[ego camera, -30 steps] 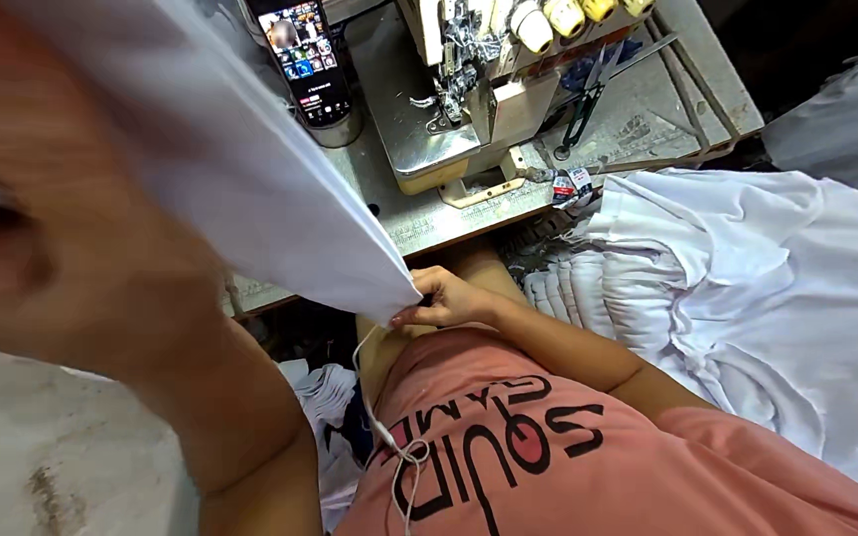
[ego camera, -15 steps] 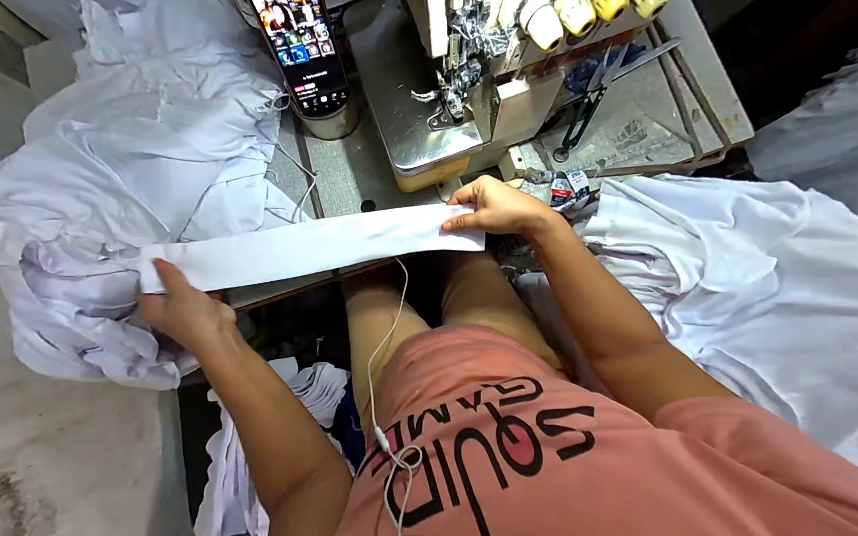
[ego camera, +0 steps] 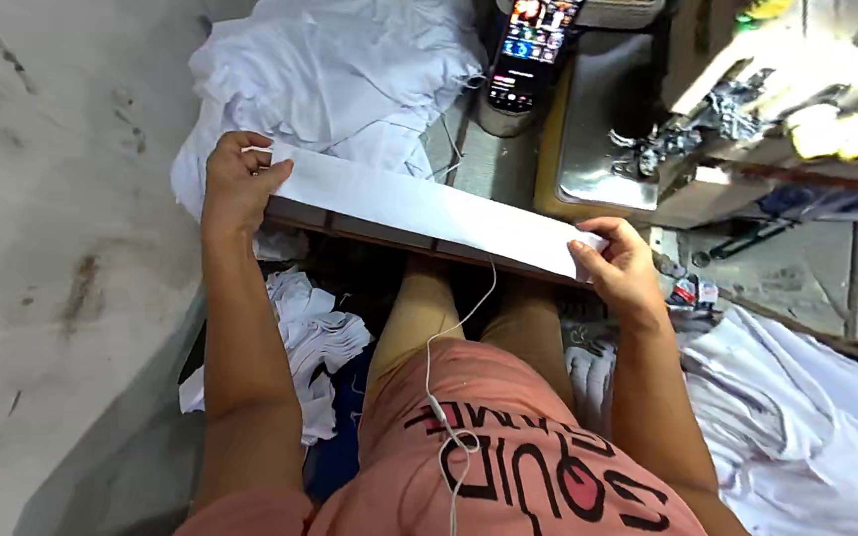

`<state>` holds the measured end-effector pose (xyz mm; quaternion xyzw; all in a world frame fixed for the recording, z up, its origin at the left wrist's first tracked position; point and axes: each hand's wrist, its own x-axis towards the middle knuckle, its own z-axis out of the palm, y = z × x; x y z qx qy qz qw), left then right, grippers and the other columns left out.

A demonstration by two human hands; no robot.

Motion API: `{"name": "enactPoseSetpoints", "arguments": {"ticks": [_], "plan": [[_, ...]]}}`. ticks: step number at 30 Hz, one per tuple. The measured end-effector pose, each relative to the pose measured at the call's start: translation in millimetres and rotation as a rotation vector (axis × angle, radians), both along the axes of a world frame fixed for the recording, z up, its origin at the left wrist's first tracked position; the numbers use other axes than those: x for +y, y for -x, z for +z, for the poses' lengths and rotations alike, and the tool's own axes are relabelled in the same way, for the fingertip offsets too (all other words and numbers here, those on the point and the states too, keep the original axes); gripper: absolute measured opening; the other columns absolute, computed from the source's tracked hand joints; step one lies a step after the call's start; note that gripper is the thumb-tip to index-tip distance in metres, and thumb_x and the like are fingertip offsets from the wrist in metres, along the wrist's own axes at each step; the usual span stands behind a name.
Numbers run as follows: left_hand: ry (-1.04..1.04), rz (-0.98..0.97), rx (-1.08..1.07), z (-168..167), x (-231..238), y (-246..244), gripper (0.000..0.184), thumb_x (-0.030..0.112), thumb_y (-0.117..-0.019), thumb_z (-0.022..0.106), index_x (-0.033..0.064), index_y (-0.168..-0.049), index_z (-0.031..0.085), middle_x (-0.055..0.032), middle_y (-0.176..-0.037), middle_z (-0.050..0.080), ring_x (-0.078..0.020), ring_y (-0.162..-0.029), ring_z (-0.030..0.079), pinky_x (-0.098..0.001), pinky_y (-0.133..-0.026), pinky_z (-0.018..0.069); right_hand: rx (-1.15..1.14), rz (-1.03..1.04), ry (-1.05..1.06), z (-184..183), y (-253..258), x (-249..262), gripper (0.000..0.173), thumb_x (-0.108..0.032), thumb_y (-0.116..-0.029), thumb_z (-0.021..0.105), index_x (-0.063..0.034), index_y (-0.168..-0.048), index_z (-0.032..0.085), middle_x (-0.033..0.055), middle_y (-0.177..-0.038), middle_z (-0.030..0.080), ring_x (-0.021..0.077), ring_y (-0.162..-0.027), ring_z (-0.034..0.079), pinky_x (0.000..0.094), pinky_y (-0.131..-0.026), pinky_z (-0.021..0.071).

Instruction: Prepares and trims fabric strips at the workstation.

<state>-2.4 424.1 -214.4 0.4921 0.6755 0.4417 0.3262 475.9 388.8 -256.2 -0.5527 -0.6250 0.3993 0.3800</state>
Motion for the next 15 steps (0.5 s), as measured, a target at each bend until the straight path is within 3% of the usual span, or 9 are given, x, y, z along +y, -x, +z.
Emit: {"name": "enactPoseSetpoints", "arguments": {"ticks": [3, 6, 8, 11, 15], "plan": [[0.078, 0.030, -0.012, -22, 4, 9, 0.051, 0.003, -0.0906, 0.072, -0.0051, -0.133, 0.045, -0.0072, -0.099, 0.066, -0.0044, -0.081, 0.062, -0.0267, -0.079, 0.0544, -0.065, -0.022, 0.018, -10, 14, 5, 0.029, -0.007, -0.0970, 0.064, 0.0008, -0.124, 0.057, 0.0054, -0.099, 0.065, 0.0007, -0.076, 0.062, 0.0206, -0.072, 0.0546], [0.136, 0.072, -0.025, -45, 7, 10, 0.054, 0.002, -0.0903, 0.073, -0.0077, -0.135, 0.044, -0.0154, -0.107, 0.065, -0.0116, -0.089, 0.064, -0.0323, -0.084, 0.0547, -0.185, -0.051, 0.016, -18, 22, 8, 0.028, -0.008, -0.0995, 0.063, 0.0037, -0.124, 0.058, 0.0126, -0.100, 0.065, 0.0085, -0.079, 0.061, 0.0292, -0.076, 0.0536], [0.154, 0.089, -0.011, -54, 10, 10, 0.054, 0.003, -0.0910, 0.073, -0.0087, -0.135, 0.045, -0.0193, -0.112, 0.066, -0.0157, -0.094, 0.065, -0.0351, -0.088, 0.0542, -0.226, -0.068, -0.019, -20, 24, 9, 0.027, -0.009, -0.0995, 0.063, 0.0052, -0.122, 0.059, 0.0138, -0.098, 0.065, 0.0094, -0.079, 0.061, 0.0298, -0.077, 0.0529], [0.172, 0.078, 0.037, -62, 16, 8, 0.053, 0.005, -0.0922, 0.073, -0.0096, -0.136, 0.046, -0.0223, -0.115, 0.066, -0.0206, -0.099, 0.065, -0.0385, -0.093, 0.0521, -0.265, -0.094, -0.068, -22, 28, 7, 0.026, -0.008, -0.0995, 0.063, 0.0064, -0.120, 0.060, 0.0140, -0.098, 0.066, 0.0079, -0.079, 0.061, 0.0272, -0.076, 0.0520], [0.183, 0.056, 0.084, -65, 22, 10, 0.053, 0.008, -0.0919, 0.075, -0.0107, -0.134, 0.048, -0.0255, -0.118, 0.065, -0.0267, -0.107, 0.065, -0.0425, -0.097, 0.0510, -0.335, -0.133, -0.146, -26, 32, 4, 0.029, -0.008, -0.0988, 0.063, 0.0095, -0.121, 0.061, 0.0224, -0.102, 0.068, 0.0193, -0.082, 0.065, 0.0362, -0.079, 0.0529]]}}
